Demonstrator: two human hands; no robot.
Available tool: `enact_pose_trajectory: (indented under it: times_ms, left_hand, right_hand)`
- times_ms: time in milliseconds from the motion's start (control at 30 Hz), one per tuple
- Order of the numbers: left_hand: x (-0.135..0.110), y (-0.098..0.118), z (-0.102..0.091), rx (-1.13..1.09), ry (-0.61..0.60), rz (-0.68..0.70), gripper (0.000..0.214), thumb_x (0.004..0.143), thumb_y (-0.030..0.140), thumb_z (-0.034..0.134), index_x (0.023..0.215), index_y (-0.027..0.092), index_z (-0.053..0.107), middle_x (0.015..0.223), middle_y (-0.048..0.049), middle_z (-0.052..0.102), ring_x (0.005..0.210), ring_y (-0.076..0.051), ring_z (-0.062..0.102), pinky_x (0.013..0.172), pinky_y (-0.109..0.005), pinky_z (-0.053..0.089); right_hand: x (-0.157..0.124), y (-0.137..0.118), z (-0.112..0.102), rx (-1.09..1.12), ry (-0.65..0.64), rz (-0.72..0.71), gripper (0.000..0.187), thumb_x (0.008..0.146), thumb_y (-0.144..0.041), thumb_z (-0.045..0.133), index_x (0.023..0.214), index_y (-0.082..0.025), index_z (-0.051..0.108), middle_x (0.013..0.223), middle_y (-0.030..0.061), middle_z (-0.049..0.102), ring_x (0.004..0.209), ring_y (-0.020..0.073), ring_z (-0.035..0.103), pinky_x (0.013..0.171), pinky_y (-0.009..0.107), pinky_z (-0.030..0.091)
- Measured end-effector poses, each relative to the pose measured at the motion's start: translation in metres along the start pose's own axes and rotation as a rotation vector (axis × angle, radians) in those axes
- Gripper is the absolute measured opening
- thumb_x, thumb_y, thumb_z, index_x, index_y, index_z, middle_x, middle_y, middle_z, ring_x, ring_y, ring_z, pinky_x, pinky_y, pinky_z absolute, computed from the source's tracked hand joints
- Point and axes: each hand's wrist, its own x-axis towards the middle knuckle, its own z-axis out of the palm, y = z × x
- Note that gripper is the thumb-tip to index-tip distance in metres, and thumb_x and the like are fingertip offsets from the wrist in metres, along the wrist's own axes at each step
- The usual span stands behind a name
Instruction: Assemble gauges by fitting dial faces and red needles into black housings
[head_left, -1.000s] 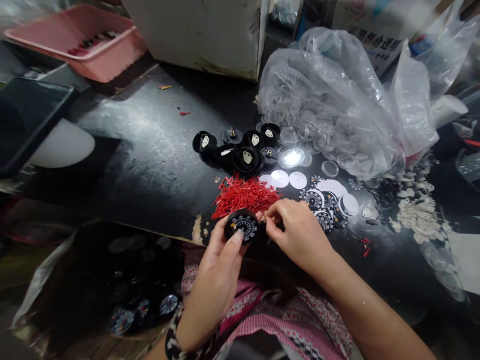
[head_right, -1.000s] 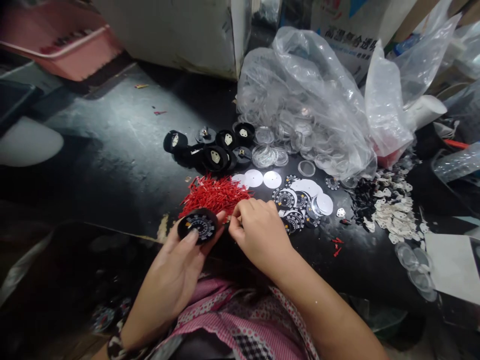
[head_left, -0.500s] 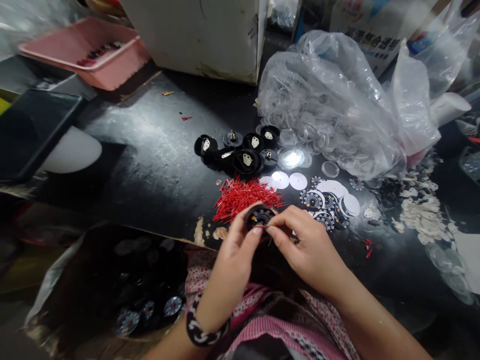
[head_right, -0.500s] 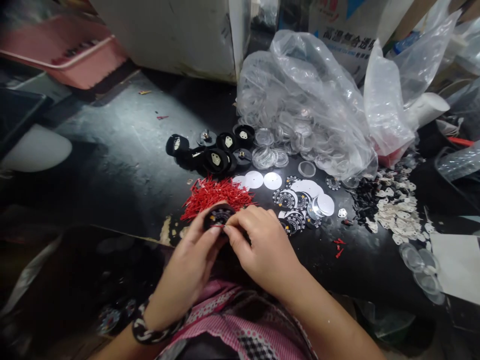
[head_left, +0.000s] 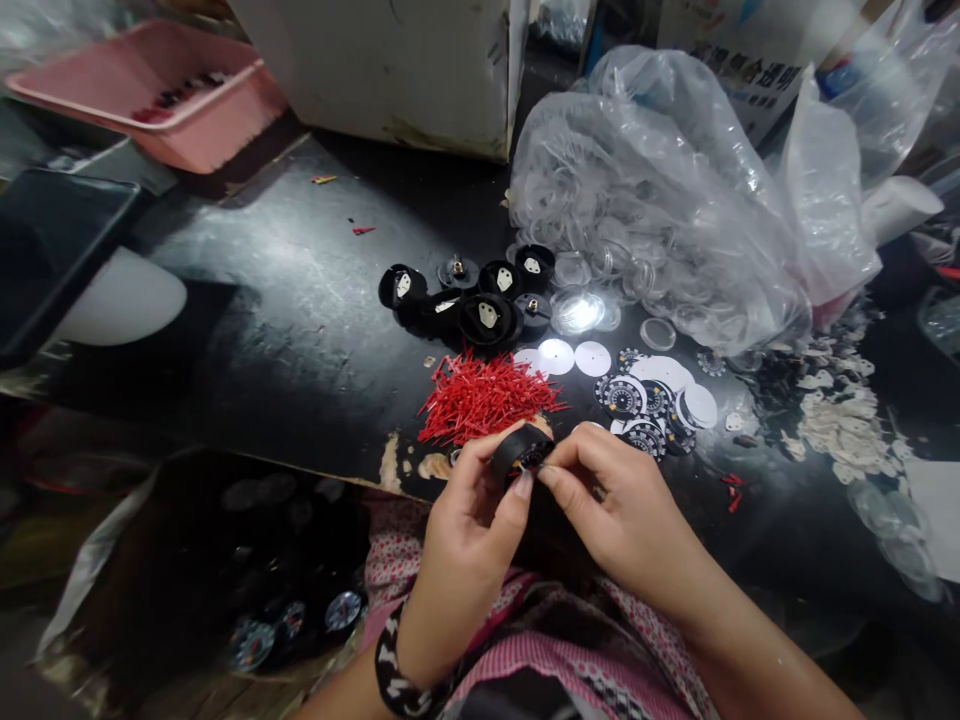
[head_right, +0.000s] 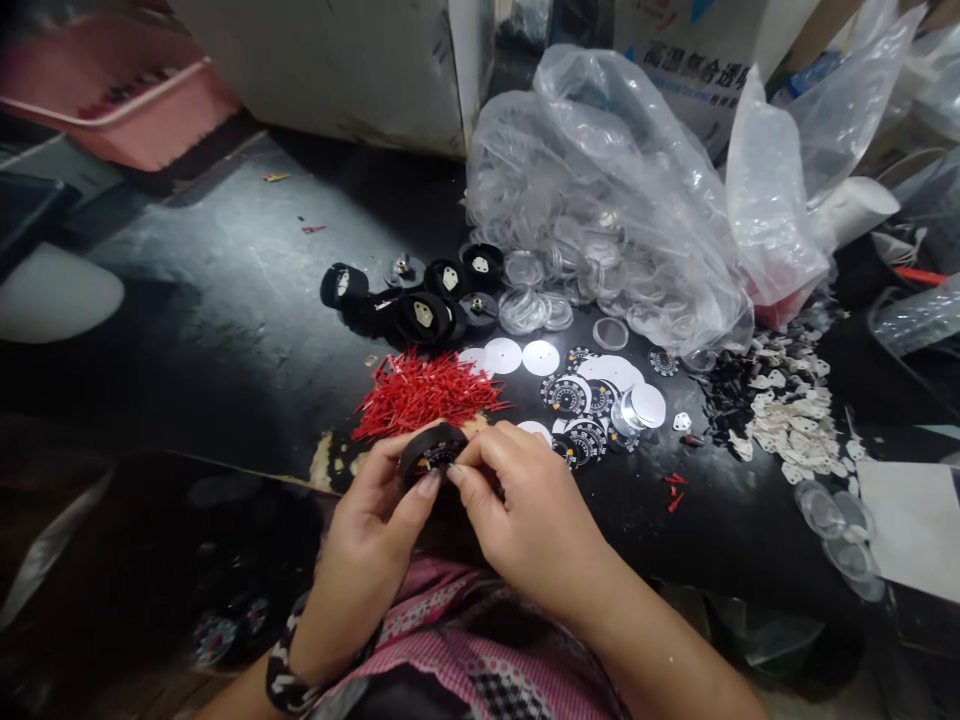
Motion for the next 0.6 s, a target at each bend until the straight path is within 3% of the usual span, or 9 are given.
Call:
enact_pose_trajectory:
  times_ms: [400, 467, 600]
  left_hand:
    - [-0.006, 0.009, -0.002, 0.095, 0.067, 0.032, 0.023, 0.088, 0.022, 0.062, 0.11, 0.026, 0.063, 0.109, 0.0019, 0.074, 0.1, -0.015, 0.07, 0.09, -0.023, 0.054]
    - [-0.005, 0.008, -0.003, 0.057, 0.055, -0.012, 0.021, 0.088, 0.024, 0.062, 0.109, 0.027, 0.064, 0.109, 0.002, 0.074, 0.1, -0.016, 0.07, 0.09, -0.023, 0.053]
    - [0.002, 0.002, -0.005, -0.207, -0.092, -0.225, 0.024, 0.089, 0.032, 0.062, 0.113, 0.029, 0.065, 0.116, 0.0007, 0.072, 0.108, -0.019, 0.068, 0.094, -0.027, 0.053]
  right_hand:
    - [-0.008, -0.01, 0.006, 0.029, 0.021, 0.068, 0.021, 0.091, -0.015, 0.053, 0.071, -0.019, 0.049, 0.07, -0.0033, 0.052, 0.061, 0.0097, 0.045, 0.059, 0.023, 0.035]
    - [-0.008, -0.01, 0.006, 0.021, 0.025, 0.086, 0.022, 0.091, -0.017, 0.054, 0.069, -0.02, 0.049, 0.066, -0.0044, 0.05, 0.057, 0.0096, 0.043, 0.056, 0.024, 0.034]
    - [-0.003, -0.003, 0.001, -0.085, 0.028, 0.043, 0.016, 0.086, -0.015, 0.058, 0.07, -0.019, 0.054, 0.066, -0.0031, 0.053, 0.061, 0.0116, 0.048, 0.059, 0.026, 0.035]
